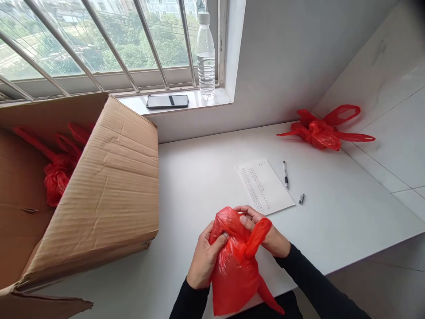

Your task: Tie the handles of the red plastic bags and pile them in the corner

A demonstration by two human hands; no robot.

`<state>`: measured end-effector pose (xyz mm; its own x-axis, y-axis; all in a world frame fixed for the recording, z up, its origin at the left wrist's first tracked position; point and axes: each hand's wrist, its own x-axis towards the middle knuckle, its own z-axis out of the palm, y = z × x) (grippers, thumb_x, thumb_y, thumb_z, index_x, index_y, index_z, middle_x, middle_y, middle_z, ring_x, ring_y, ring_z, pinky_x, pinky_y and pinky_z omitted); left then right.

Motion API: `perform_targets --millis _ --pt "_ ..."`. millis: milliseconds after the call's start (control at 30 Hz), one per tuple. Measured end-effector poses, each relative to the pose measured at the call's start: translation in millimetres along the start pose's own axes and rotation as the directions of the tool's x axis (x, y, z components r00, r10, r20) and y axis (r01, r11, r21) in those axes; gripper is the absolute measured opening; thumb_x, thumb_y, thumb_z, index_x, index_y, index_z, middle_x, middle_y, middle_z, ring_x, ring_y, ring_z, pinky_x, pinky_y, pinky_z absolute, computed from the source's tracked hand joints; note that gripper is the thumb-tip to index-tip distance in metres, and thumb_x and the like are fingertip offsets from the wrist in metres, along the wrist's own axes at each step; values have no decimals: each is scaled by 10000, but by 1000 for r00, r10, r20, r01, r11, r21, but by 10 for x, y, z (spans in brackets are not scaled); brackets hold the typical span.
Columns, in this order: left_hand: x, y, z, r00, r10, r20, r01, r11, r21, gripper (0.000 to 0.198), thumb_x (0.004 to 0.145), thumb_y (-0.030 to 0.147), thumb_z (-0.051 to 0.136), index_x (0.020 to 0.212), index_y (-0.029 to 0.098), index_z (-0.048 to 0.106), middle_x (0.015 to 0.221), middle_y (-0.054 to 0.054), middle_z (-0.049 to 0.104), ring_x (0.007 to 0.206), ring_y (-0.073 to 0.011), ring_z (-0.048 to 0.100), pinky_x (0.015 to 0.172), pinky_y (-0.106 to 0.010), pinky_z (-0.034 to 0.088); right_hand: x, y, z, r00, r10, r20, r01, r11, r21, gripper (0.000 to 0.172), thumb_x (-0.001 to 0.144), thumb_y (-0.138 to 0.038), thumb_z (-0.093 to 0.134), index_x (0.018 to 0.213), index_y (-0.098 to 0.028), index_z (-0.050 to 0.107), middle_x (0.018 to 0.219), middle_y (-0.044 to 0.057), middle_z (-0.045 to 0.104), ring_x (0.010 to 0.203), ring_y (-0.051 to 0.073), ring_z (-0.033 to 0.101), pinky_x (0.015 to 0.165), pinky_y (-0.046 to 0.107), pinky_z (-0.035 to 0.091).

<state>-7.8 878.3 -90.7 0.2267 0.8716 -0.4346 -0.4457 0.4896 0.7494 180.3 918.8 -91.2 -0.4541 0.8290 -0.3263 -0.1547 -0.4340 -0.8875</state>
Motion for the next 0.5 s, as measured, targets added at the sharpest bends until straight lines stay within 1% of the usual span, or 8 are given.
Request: perform_targets --millis 67,100,167,233,267,333,400,500 --pt "25 -25 -28 1000 -2 -21 2 1000 -5 450 822 352 773 1234 202 670 1125 -99 739 974 -267 697 849 -332 517 -10 -26 11 998 -19 52 21 999 -31 518 874 -465 718 1307 -267 515 1085 38 665 929 181 644 881 351 524" --pt "32 -32 -36 1000 -4 -31 4 1000 7 438 826 363 770 1220 196 679 1114 -97 742 961 -263 698 831 -320 515 -10 -35 16 998 -23 60 26 999 -47 541 849 -443 751 1304 -265 518 1097 39 667 936 182 645 880 346 525" --pt "35 -26 -35 999 -13 -30 14 999 36 417 845 395 749 1197 179 692 1084 -99 749 932 -254 698 802 -305 507 6 -34 22 999 -13 36 15 998 -65 478 828 -433 771 1220 -239 579 1032 33 687 889 181 649 831 331 530" --pt "28 0 -14 1000 -23 0 23 999 39 419 886 427 698 1221 175 683 1072 -101 750 923 -251 695 811 -311 503 36 -12 20 999 -23 -32 20 996 -91 369 842 -457 744 1093 -209 640 942 29 698 829 181 646 775 323 527" --pt "24 15 0 999 -30 27 29 999 32 428 907 443 665 1241 175 673 1070 -104 749 927 -254 693 816 -319 503 50 5 16 997 -37 -62 30 994 -105 339 853 -466 727 1051 -200 656 928 33 700 828 186 645 773 326 525" --pt "21 35 24 996 -48 72 46 999 25 437 931 470 618 1243 169 674 1056 -112 749 925 -264 691 797 -327 506 68 39 2 993 -68 -99 56 992 -116 314 878 -466 695 1034 -194 673 960 49 705 862 196 646 799 337 526" --pt "26 30 31 996 -60 63 57 997 43 420 928 482 618 1181 157 701 1019 -114 752 893 -261 690 751 -316 504 64 62 -14 992 -82 -95 73 993 -90 317 896 -448 680 1095 -203 668 1037 63 701 913 202 649 847 352 528" --pt "45 -10 16 999 -32 -32 34 998 54 357 899 449 675 1110 162 710 977 -98 757 843 -238 689 720 -299 500 25 49 -33 997 -66 -51 64 997 -39 411 908 -419 675 1271 -252 581 1124 62 674 958 201 652 894 375 530"
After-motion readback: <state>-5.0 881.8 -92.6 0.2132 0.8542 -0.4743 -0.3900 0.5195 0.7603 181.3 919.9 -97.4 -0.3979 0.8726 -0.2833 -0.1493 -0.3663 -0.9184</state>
